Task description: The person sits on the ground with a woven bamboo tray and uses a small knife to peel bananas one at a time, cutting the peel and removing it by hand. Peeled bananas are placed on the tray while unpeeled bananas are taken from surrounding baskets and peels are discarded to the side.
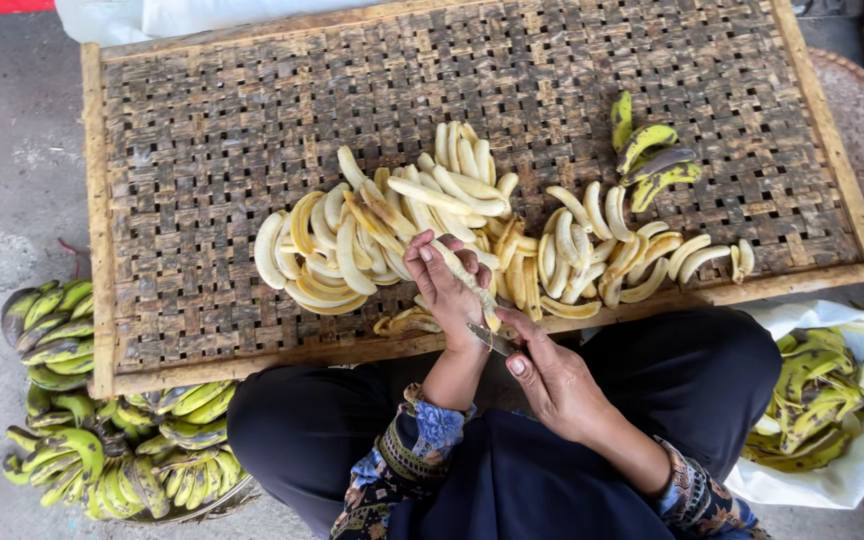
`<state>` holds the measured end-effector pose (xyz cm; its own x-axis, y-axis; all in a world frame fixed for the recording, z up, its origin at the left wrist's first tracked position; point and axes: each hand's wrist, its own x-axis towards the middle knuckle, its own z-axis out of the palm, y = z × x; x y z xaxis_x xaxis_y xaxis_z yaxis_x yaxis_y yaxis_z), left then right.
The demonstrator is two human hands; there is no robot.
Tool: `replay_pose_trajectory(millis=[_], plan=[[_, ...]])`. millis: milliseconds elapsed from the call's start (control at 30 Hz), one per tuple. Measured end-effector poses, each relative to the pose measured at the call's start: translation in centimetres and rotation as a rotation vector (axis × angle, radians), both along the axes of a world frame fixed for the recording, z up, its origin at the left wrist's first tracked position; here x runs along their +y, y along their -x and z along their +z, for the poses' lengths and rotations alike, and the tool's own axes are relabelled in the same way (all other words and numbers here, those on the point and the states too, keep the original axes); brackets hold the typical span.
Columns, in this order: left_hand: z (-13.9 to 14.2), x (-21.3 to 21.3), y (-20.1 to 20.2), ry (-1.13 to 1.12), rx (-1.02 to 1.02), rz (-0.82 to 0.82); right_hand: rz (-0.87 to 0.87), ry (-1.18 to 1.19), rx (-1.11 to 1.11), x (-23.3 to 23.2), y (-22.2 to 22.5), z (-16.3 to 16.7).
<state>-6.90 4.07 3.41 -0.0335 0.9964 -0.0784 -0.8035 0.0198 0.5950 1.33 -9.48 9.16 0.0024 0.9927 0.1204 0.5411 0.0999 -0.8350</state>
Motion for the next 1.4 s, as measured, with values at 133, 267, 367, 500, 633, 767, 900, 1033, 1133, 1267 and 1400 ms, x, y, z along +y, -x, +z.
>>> replay_pose_trajectory(millis=[133,267,367,500,633,767,900,1033,1133,1267,1400], plan=[[0.1,0.3,1.1,-0.009,-0.051,0.031,-0.027,0.148,-0.023,0.9,1.1,-0.3],[0.2,0.6,1.3,0.02,-0.082,0.039,-0.013,0.009,-0.069,1.4,1.2,-0.9],[0.1,0.7,1.2,0.064,-0.088,0.031,-0.023,-0.018,-0.081,1.5,1.1,-1.2],[0.0,0.7,0.9,0.118,-0.168,-0.024,-0.026,-0.14,-0.159,1.9,0.7,-1.7],[-0.3,0.5,0.7,0.082,-0.259,-0.1,0.002,-0.09,-0.139,2.2,0.0,-2.0],[-0.4,0.4,0.9,0.061,-0.411,-0.249,0.013,-0.007,-0.12,2.4,-0.6,-2.2],[-0.2,0.0,0.7,0.15,-0.398,-0.291,-0.011,-0.133,-0.257,2.8,-0.7,-2.3],[0.2,-0.2,0.7,0.196,-0.386,-0.293,-0.018,-0.239,-0.326,3.4,-0.9,-2.0],[0.5,-0.5,0.8,0.181,-0.399,-0.311,0.001,-0.211,-0.32,3.7,-1.2,-1.6],[0.8,-0.9,0.8,0.149,-0.407,-0.356,0.008,-0.092,-0.361,4.1,-1.6,-1.1],[0.6,-1.7,0.7,0.146,-0.38,-0.423,-0.015,-0.16,-0.398,4.8,-2.1,-0.7]])
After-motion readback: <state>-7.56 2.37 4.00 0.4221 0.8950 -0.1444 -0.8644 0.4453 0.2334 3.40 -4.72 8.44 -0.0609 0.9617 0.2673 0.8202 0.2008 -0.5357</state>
